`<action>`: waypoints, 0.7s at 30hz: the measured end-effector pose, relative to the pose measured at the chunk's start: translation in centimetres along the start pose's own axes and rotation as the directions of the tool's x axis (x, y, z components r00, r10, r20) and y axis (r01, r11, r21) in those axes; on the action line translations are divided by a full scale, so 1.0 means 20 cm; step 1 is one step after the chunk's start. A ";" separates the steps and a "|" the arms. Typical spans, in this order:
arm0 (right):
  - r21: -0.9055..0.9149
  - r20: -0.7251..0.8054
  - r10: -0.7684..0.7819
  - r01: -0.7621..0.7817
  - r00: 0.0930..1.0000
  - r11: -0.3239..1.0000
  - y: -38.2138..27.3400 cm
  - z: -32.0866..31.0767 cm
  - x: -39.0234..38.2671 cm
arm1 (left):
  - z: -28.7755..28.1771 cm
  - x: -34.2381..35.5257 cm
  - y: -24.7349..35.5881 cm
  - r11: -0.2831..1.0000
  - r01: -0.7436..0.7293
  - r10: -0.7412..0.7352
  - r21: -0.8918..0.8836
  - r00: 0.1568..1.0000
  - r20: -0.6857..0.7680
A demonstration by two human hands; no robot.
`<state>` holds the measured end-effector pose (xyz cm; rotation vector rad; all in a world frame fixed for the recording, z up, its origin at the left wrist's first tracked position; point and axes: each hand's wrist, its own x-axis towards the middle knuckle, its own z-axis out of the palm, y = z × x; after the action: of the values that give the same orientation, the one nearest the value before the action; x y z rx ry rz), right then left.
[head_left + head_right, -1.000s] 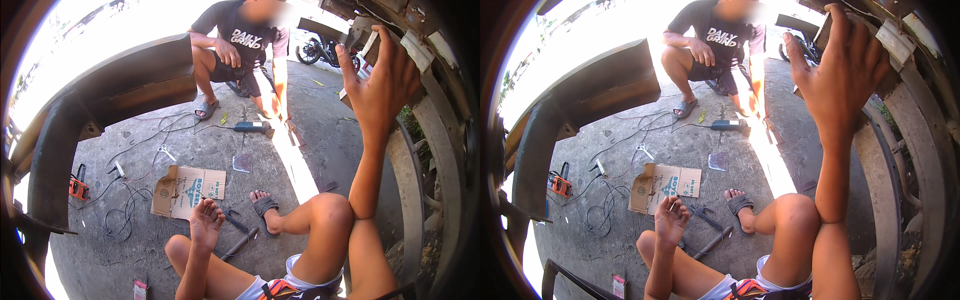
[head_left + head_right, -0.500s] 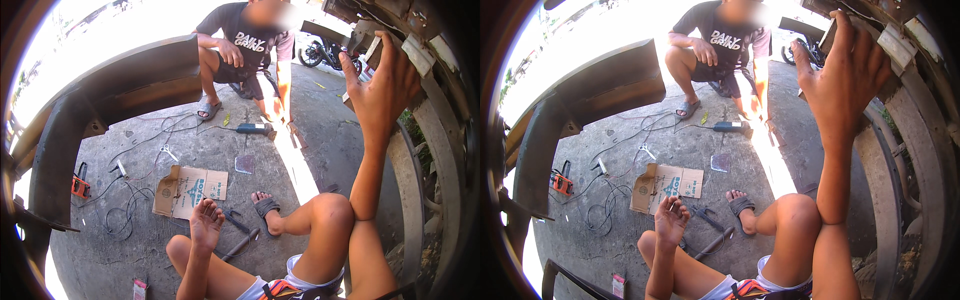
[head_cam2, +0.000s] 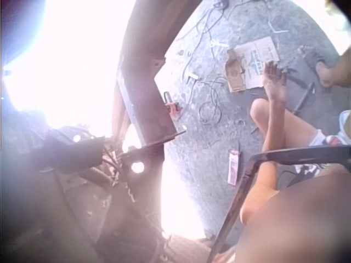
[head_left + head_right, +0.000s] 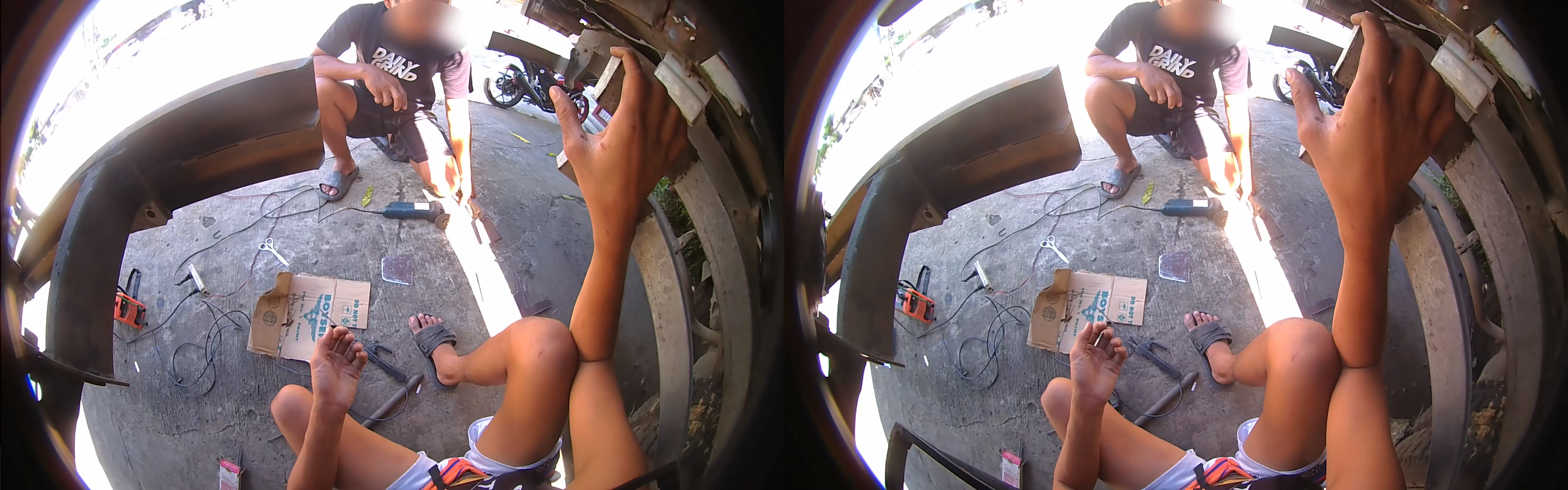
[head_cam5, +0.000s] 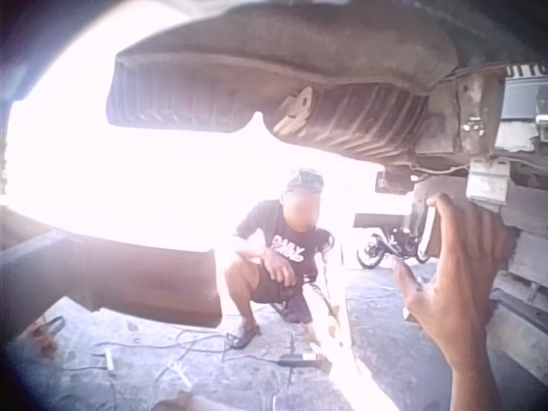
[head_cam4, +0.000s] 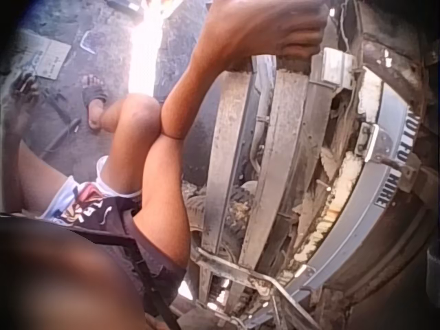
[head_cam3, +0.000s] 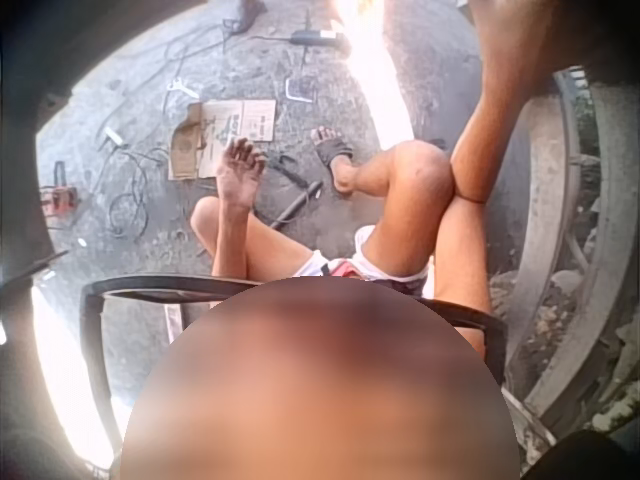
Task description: The person uses a hammer and chisel to chip away at a metal frame under a vehicle, then switches to a welding torch to weld the same area. A second person is visible nearby using a grinder.
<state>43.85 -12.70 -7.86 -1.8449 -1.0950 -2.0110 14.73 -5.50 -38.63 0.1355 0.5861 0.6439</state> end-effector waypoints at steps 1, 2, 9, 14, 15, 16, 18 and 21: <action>-0.005 0.006 0.004 -0.004 1.000 1.000 0.00 0.00 0.00 | 0.00 0.00 0.00 1.000 -0.002 0.002 0.005 1.000 -0.012; -0.011 0.012 0.008 -0.007 1.000 1.000 0.00 0.00 0.00 | 0.00 0.00 0.00 1.000 -0.001 0.001 0.003 1.000 -0.013; -0.021 0.018 0.024 -0.023 1.000 1.000 -0.01 -0.01 0.00 | 0.00 0.00 0.00 1.000 0.000 0.001 -0.019 1.000 0.018; -0.003 -0.018 0.010 -0.010 1.000 1.000 -0.02 -0.01 0.00 | 0.00 0.00 0.00 1.000 -0.001 0.001 0.009 1.000 0.001; -0.012 -0.010 0.015 -0.015 1.000 1.000 -0.03 -0.01 0.01 | 0.00 0.00 0.00 1.000 0.001 -0.001 0.005 1.000 0.011; -0.021 -0.002 0.020 -0.020 1.000 1.000 -0.03 -0.01 0.01 | 0.00 0.00 0.00 1.000 -0.003 0.003 0.012 1.000 -0.003; -0.030 0.004 0.023 -0.023 1.000 0.999 -0.03 -0.02 0.01 | 0.01 0.00 0.00 1.000 0.000 0.000 0.003 1.000 0.005; -0.023 0.000 0.007 -0.007 1.000 1.000 -0.02 -0.02 0.00 | 0.00 0.00 0.00 1.000 -0.002 0.002 0.007 1.000 0.024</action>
<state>43.36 -12.59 -7.96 -1.8569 -1.0689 -2.0283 14.76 -5.57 -38.69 0.1500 0.5651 0.6411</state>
